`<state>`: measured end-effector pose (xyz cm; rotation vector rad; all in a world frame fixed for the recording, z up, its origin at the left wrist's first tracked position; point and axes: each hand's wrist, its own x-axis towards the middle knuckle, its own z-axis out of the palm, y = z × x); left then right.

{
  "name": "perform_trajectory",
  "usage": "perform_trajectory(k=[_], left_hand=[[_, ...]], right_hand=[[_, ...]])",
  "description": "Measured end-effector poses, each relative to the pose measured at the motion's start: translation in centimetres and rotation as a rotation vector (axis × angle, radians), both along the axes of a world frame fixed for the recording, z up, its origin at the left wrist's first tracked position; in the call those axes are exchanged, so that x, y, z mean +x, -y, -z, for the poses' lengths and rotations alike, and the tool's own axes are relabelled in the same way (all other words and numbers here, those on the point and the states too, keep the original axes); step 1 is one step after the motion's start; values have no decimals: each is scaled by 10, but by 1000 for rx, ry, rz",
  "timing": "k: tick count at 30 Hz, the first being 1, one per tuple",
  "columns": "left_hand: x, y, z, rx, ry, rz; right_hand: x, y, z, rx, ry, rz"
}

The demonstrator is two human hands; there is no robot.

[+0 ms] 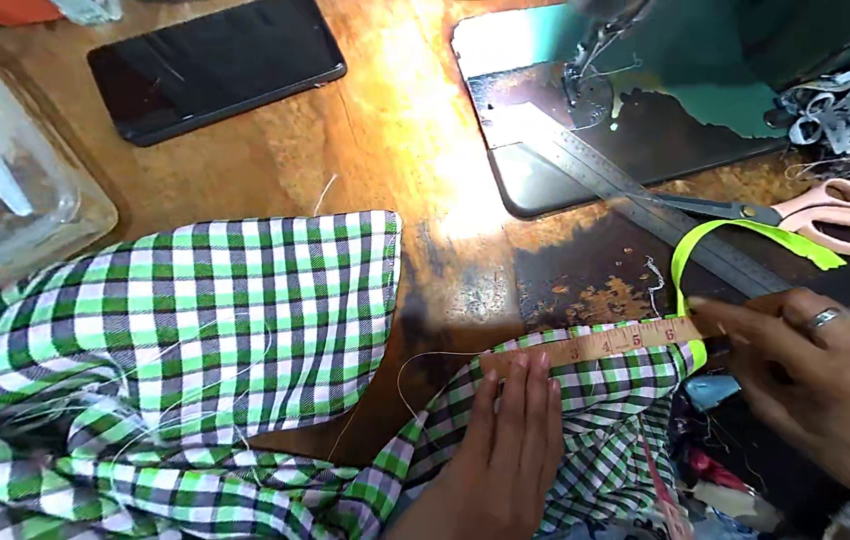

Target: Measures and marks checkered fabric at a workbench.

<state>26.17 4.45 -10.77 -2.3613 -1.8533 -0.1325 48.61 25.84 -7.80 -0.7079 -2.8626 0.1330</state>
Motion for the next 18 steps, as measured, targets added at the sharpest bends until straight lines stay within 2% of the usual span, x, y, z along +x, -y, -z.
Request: perform_trajectory(k=[2,4,7,8,9,11,15,18], left_hand=[[2,-1,4,44,-21,-10],[5,-1,7,76,-31,-25],[5,0,10,94,-20,-25],[6,-1,12,119,-29,-31],[7,-1,14,142,-37,-39],[10,-1,18,181,-69,-63],[12,-1,21,235,-122,-89],[12,-1,20,252,-155,-102]], right_hand=[[-6,3,-14,-120,-29,75],[-14,7,-31,-366,-88,154],[-32,2,-37,-1031,-203,159],[-42,1,-33,-1222,-243,138],[-51,2,-28,-1325,-260,85],[-71,11,-24,-1323,-268,-11],[-110,41,-27,-1002,-259,-113],[-128,48,-24,-850,-214,-178]])
